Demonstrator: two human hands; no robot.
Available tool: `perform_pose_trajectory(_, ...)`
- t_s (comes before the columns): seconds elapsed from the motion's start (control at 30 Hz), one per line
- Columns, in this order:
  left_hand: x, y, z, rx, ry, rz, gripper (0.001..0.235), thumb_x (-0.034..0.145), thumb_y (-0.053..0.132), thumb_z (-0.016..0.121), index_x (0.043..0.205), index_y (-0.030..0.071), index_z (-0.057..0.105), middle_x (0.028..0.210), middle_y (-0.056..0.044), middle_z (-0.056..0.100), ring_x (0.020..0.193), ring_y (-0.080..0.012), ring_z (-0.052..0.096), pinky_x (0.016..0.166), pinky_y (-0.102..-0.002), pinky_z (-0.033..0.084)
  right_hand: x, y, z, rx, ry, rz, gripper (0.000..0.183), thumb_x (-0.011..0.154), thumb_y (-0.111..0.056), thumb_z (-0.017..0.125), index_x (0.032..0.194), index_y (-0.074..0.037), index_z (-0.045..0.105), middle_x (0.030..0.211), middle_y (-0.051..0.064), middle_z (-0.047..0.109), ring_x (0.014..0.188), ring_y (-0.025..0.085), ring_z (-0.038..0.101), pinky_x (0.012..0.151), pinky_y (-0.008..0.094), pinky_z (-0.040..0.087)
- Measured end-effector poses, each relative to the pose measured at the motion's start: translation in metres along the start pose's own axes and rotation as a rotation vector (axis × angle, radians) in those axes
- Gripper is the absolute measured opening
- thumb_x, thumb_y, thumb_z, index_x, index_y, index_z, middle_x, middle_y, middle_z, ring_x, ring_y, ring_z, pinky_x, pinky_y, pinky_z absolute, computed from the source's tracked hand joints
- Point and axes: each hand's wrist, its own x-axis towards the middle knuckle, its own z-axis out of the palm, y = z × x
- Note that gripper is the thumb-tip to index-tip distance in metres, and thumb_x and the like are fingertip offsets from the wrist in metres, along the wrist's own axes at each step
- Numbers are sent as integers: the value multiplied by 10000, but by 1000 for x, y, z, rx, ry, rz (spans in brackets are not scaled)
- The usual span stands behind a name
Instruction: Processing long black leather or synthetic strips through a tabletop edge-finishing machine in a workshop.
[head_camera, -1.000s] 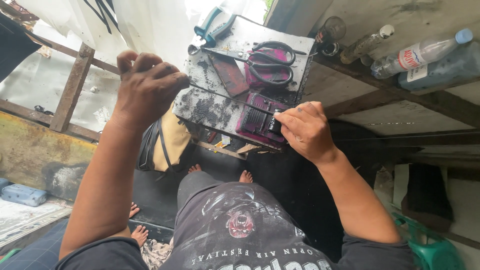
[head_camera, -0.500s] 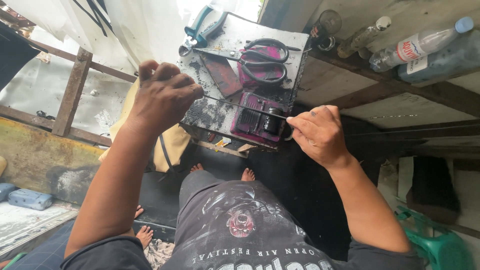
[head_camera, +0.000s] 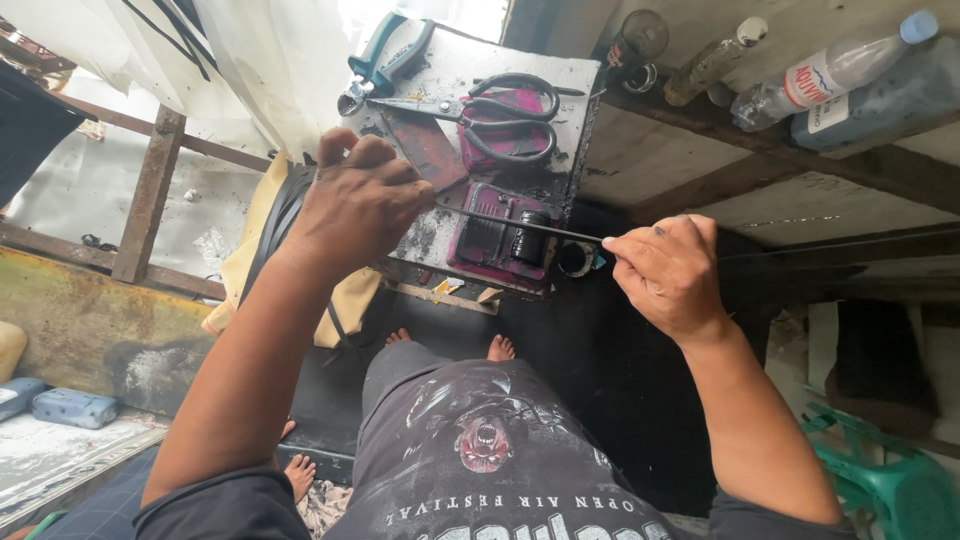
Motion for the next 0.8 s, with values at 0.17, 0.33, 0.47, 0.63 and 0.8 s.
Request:
perform_pose_trajectory(0.17,11,12,-3,-73,-29,15,71,919,296,784,857,303,750,837,74,719,1013,-183,565,988,-437,316,-10,7,-8,-22,22,4,179,844,31,733,897,-128,797,848,-11,724,829,176,584,870,339,389)
perform_pose_trajectory(0.33,26,27,-15,-164,-53,20,76,893,227,777,848,285,758,850,37,734,971,-229,611,888,-410,424,-19,9,-19,-69,4,58,175,848,46,722,883,-113,788,832,-8,718,835,191,581,891,345,397)
perform_pose_trajectory(0.47,31,38,-6,-144,-67,50,94,855,224,794,841,299,741,837,65,708,1009,-223,561,931,-423,371,-32,15,-26,-118,-7,79,164,855,28,736,889,-123,791,842,-16,723,848,187,585,903,351,401)
perform_pose_trajectory(0.63,39,49,-3,-165,-76,76,112,808,209,821,831,285,741,839,56,705,1011,-232,542,917,-427,374,-45,20,-35,-154,-14,104,165,866,38,731,900,-115,783,853,-4,724,858,202,590,906,361,411)
perform_pose_trajectory(0.8,47,59,-3,-201,-48,103,94,822,244,804,810,296,726,823,75,686,994,-202,516,930,-431,339,-53,21,-43,-200,-15,137,174,868,29,741,919,-132,783,862,-14,722,864,209,603,920,370,431)
